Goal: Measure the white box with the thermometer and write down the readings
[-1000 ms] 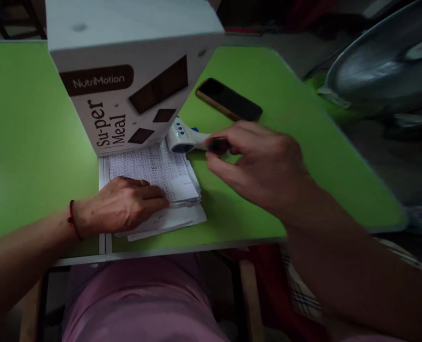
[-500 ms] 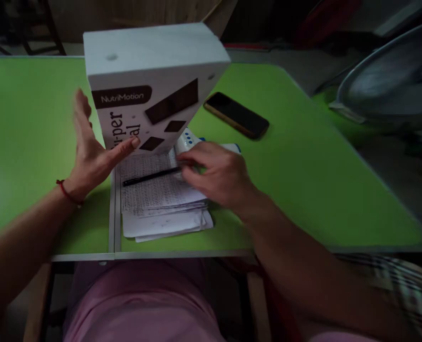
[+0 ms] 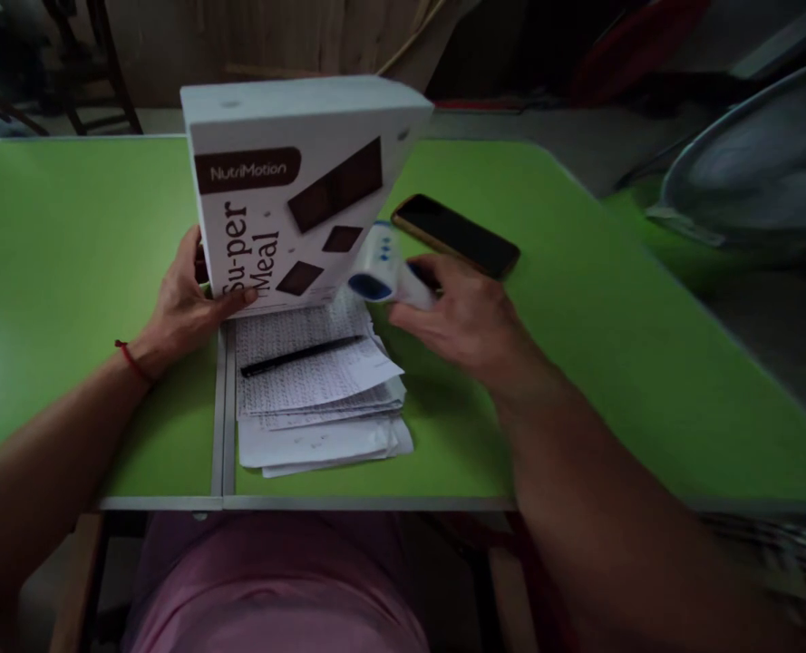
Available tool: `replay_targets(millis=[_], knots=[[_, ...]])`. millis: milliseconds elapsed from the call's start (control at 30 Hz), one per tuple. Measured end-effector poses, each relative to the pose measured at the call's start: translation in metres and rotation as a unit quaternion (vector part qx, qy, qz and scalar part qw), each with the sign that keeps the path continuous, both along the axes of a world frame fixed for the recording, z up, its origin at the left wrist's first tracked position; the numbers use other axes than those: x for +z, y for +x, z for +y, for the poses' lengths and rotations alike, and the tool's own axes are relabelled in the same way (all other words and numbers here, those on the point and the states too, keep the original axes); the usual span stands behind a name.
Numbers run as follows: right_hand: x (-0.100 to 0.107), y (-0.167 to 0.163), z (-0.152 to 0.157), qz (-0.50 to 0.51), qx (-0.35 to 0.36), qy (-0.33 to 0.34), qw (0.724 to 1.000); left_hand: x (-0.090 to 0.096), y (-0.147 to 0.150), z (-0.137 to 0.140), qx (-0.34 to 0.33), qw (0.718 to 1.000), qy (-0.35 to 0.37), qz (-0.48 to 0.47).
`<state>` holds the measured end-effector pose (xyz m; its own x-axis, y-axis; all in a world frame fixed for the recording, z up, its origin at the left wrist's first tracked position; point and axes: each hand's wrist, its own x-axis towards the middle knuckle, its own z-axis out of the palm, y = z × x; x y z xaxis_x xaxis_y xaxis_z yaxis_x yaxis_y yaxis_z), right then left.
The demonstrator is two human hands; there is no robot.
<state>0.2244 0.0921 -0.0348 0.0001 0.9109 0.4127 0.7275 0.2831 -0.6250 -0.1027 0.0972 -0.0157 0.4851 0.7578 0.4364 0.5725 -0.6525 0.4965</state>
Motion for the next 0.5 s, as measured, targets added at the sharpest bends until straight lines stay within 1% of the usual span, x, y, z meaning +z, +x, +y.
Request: replay_targets(millis=[33, 67, 100, 133, 200, 233, 267, 300, 333, 400, 500], knots=[[0.007, -0.006, -0.005, 0.069, -0.018, 0.008, 0.997, 0.000, 0.005, -0.003, 0.011, 0.991, -0.046, -0.126], [0.015, -0.013, -0.011, 0.144, -0.024, 0.019, 0.989, 0.000, 0.011, -0.007, 0.015, 0.975, -0.084, -0.208], [0.022, -0.020, -0.017, 0.227, -0.008, 0.030, 0.973, 0.001, 0.017, -0.011, 0.020, 0.959, -0.113, -0.260], [0.029, -0.028, -0.024, 0.310, 0.021, 0.027, 0.950, 0.001, 0.022, -0.015, 0.017, 0.948, -0.139, -0.286], [0.040, -0.043, -0.039, 0.444, 0.085, -0.041, 0.891, 0.001, 0.032, -0.022, 0.017, 0.936, -0.176, -0.304], [0.044, -0.050, -0.046, 0.485, 0.111, -0.076, 0.864, 0.000, 0.035, -0.025, 0.015, 0.932, -0.191, -0.307], [0.046, -0.055, -0.053, 0.510, 0.130, -0.108, 0.844, 0.000, 0.037, -0.027, 0.014, 0.930, -0.200, -0.308], [0.048, -0.060, -0.058, 0.525, 0.143, -0.133, 0.829, -0.001, 0.039, -0.029, 0.017, 0.929, -0.206, -0.307], [0.048, -0.063, -0.061, 0.531, 0.151, -0.151, 0.820, -0.001, 0.040, -0.030, 0.021, 0.930, -0.207, -0.304], [0.047, -0.068, -0.065, 0.532, 0.158, -0.166, 0.815, -0.002, 0.041, -0.031, 0.030, 0.934, -0.203, -0.294], [0.043, -0.071, -0.062, 0.531, 0.162, -0.150, 0.818, 0.000, 0.041, -0.031, 0.027, 0.941, -0.203, -0.270]])
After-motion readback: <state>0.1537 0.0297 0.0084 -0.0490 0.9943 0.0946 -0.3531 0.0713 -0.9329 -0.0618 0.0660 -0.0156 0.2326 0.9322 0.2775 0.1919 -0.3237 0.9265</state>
